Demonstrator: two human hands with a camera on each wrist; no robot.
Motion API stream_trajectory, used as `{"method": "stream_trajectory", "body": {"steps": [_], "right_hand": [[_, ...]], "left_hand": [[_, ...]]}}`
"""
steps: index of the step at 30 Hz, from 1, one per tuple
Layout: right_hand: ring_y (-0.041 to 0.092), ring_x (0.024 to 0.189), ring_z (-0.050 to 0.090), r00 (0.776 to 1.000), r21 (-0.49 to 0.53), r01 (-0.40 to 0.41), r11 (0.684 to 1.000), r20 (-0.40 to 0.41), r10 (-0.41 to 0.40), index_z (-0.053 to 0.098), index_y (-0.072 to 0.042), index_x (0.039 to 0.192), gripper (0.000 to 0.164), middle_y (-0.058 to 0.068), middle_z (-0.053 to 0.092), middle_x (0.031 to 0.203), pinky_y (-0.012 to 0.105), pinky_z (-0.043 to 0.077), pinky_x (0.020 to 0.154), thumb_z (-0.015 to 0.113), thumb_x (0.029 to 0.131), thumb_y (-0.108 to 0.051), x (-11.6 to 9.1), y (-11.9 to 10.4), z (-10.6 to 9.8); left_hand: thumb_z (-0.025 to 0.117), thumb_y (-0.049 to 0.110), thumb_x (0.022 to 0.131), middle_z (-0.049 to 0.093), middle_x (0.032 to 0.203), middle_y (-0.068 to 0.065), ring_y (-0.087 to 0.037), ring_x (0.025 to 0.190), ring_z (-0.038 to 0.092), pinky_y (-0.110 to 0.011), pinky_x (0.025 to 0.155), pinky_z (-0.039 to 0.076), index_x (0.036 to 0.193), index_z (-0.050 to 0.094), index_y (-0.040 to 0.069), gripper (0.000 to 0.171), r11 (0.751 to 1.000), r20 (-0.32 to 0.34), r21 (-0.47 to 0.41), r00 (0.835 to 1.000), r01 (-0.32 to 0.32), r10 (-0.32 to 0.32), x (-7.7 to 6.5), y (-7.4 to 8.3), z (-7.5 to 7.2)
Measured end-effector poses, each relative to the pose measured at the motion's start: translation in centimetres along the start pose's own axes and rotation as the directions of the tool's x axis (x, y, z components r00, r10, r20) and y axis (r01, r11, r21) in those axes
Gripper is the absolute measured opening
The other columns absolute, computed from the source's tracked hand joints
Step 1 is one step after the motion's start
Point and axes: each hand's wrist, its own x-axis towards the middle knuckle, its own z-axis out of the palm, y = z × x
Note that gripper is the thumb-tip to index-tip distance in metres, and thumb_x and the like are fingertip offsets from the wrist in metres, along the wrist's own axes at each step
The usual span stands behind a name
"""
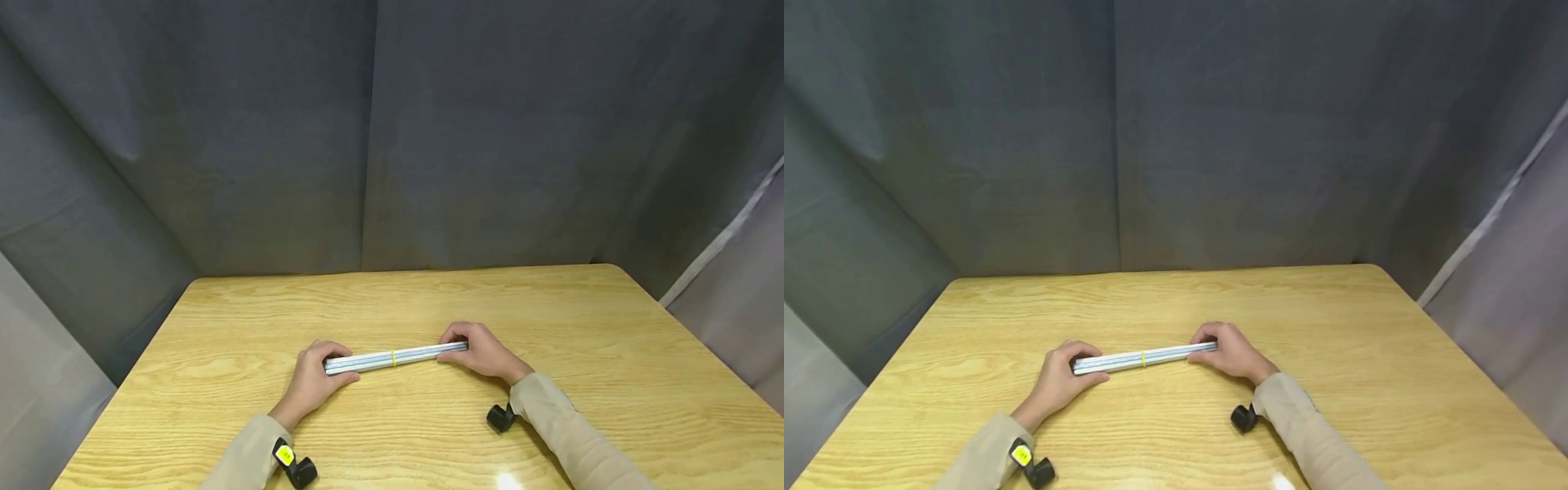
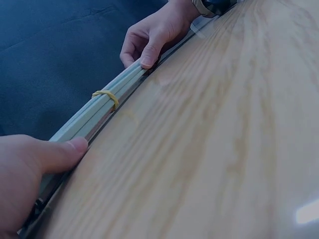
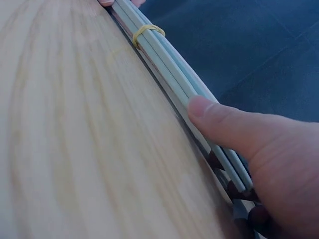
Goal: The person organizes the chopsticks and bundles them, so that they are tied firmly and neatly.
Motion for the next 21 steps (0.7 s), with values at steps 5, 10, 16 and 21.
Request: {"method": "stream_trajectory", "body": {"steps": [5, 10, 16, 21], "right_hand": [[0.006, 0.073, 0.057, 1.0, -0.015, -0.004, 1.0, -0.012, 0.004, 0.068, -0.021, 0.09, 0.014, -0.006, 0.065, 0.087, 0.024, 0.049, 0.067, 0.079, 0.081, -0.024, -0.08, 0.17, -0.25], [0.006, 0.071, 0.056, 1.0, -0.019, 0.006, 1.0, -0.024, -0.007, 0.067, -0.021, 0.089, 0.016, -0.007, 0.064, 0.085, 0.023, 0.048, 0.065, 0.079, 0.08, -0.024, -0.15, 0.37, -0.47], [0.006, 0.071, 0.056, 0.999, -0.008, 0.028, 1.0, -0.036, -0.029, 0.066, -0.019, 0.089, 0.016, -0.006, 0.064, 0.084, 0.023, 0.048, 0.065, 0.08, 0.08, -0.022, -0.26, 0.54, -0.44], [0.013, 0.072, 0.058, 0.996, 0.021, 0.028, 0.999, -0.086, -0.026, 0.068, -0.012, 0.088, 0.013, 0.001, 0.066, 0.085, 0.023, 0.047, 0.064, 0.078, 0.081, -0.015, -0.25, 0.59, -0.27]], "left_hand": [[0.089, 0.013, 0.067, 0.067, 0.089, 0.007, -0.011, 0.084, 0.058, -0.024, 0.072, 0.048, 0.094, 0.072, 0.015, 0.032, 1.0, 0.019, 0.009, 1.0, 0.001, -0.001, 0.09, 0.08, 0.02], [0.089, 0.011, 0.066, 0.066, 0.089, 0.005, -0.012, 0.083, 0.055, -0.024, 0.07, 0.046, 0.095, 0.07, 0.013, 0.035, 1.0, 0.017, 0.013, 0.999, -0.028, 0.027, 0.2, -0.16, 0.13], [0.09, 0.011, 0.065, 0.065, 0.088, 0.004, -0.014, 0.083, 0.054, -0.025, 0.071, 0.044, 0.097, 0.068, 0.012, 0.038, 1.0, 0.019, 0.012, 1.0, -0.022, 0.022, 0.02, -0.45, 0.03], [0.09, 0.011, 0.065, 0.064, 0.088, 0.004, -0.013, 0.083, 0.052, -0.025, 0.07, 0.044, 0.098, 0.067, 0.011, 0.04, 0.999, 0.013, 0.021, 1.0, -0.025, 0.025, -0.19, -0.62, -0.07]]}}
